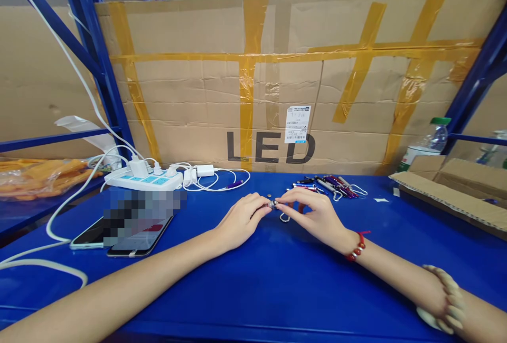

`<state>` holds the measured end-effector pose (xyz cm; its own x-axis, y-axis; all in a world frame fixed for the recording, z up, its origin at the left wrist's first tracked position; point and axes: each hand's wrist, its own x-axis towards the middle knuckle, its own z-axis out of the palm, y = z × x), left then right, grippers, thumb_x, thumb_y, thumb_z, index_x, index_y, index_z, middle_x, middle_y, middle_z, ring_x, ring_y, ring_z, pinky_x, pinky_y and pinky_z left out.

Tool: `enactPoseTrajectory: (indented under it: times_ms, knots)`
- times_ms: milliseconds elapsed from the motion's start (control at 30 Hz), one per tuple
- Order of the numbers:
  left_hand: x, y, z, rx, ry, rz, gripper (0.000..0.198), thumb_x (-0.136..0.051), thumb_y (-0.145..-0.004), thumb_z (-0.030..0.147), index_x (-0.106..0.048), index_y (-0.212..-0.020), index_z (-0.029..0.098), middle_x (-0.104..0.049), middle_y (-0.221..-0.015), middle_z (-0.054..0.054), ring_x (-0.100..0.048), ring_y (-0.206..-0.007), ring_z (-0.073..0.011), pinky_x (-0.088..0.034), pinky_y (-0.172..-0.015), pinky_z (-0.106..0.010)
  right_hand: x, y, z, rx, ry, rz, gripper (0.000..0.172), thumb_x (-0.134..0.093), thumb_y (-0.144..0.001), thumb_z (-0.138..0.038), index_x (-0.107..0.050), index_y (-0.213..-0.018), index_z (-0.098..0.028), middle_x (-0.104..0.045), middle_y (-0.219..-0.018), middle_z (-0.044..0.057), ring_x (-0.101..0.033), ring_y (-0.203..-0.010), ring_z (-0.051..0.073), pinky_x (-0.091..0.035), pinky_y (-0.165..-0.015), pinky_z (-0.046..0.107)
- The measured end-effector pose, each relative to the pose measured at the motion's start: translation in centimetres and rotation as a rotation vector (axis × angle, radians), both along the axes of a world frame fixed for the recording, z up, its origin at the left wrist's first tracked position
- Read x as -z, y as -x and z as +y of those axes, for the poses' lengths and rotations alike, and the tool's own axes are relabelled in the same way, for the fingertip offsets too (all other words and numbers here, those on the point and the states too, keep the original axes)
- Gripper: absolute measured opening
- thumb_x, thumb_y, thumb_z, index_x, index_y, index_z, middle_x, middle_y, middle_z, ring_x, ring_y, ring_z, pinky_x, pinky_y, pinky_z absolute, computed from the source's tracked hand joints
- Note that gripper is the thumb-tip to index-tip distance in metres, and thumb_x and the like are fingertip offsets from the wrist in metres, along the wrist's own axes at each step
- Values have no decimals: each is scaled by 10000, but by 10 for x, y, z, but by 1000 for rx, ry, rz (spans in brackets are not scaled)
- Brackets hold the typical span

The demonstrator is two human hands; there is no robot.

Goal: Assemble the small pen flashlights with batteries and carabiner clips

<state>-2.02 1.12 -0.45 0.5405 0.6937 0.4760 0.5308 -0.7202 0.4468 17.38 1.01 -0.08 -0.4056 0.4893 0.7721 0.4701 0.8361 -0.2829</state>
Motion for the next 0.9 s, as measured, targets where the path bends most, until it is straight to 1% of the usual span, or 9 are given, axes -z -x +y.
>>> enactPoseTrajectory:
  times_ms: [100,267,500,533,600,700,800,833,900]
  knots:
    - [0,0,0,16,-5,-10,266,-340,-920,287,-590,-919,196,-582,-877,-38,-526,-868,-173,-408,-810,-297,0,0,0,-28,-4,0,161,-555,-836,-286,-672,-851,-176,-670,-803,55,-611,-686,124,-494,-507,209]
    - [1,1,1,22,-7,17,265,-332,-924,292,-582,-932,202,-585,-889,-35,-525,-878,-171,-402,-824,-303,-1,0,0,-88,-13,-20,146,-550,-841,-268,-667,-829,-181,-665,-789,48,-613,-711,126,-522,-597,233]
    - [1,0,1,20,-4,40,270,-329,-922,299,-585,-941,212,-613,-921,-39,-512,-882,-181,-390,-837,-331,-1,-1,0,-93,36,-65,174,-543,-842,-298,-645,-763,-182,-653,-767,49,-602,-689,127,-519,-606,246]
    - [1,0,1,17,-4,48,270,-329,-922,299,-584,-935,211,-615,-920,-40,-511,-881,-183,-389,-836,-333,-1,-1,0,-93,62,-95,168,-543,-842,-303,-644,-782,-182,-648,-781,48,-597,-685,123,-516,-607,242]
    - [1,0,1,-1,-3,52,263,-334,-918,295,-582,-911,206,-614,-905,-40,-508,-872,-187,-390,-824,-335,0,-1,1,-83,123,-162,161,-540,-844,-309,-640,-883,-188,-639,-835,46,-585,-668,108,-507,-600,228]
    - [3,1,3,-70,7,34,249,-330,-913,287,-559,-860,205,-603,-865,-36,-505,-840,-188,-393,-788,-336,2,-1,1,-55,191,-225,244,-520,-850,-301,-586,-1069,-215,-632,-897,41,-581,-648,94,-491,-567,209]
    - [6,3,7,-187,51,-22,253,-282,-918,298,-491,-810,204,-577,-801,-28,-512,-789,-183,-397,-764,-337,4,-2,2,-12,232,-203,365,-505,-850,-280,-479,-1210,-236,-641,-903,30,-582,-629,88,-473,-532,195]
    - [7,3,9,-234,81,-51,258,-261,-920,306,-463,-797,205,-567,-789,-26,-516,-782,-183,-400,-766,-340,4,-2,2,4,234,-193,381,-504,-848,-275,-462,-1224,-236,-644,-896,26,-582,-623,88,-468,-526,193]
    - [8,5,12,-326,157,-93,263,-229,-920,323,-422,-782,208,-555,-803,-32,-522,-814,-192,-400,-792,-355,4,-4,3,26,212,-203,311,-497,-849,-264,-516,-1157,-232,-646,-885,23,-581,-622,87,-464,-535,195]
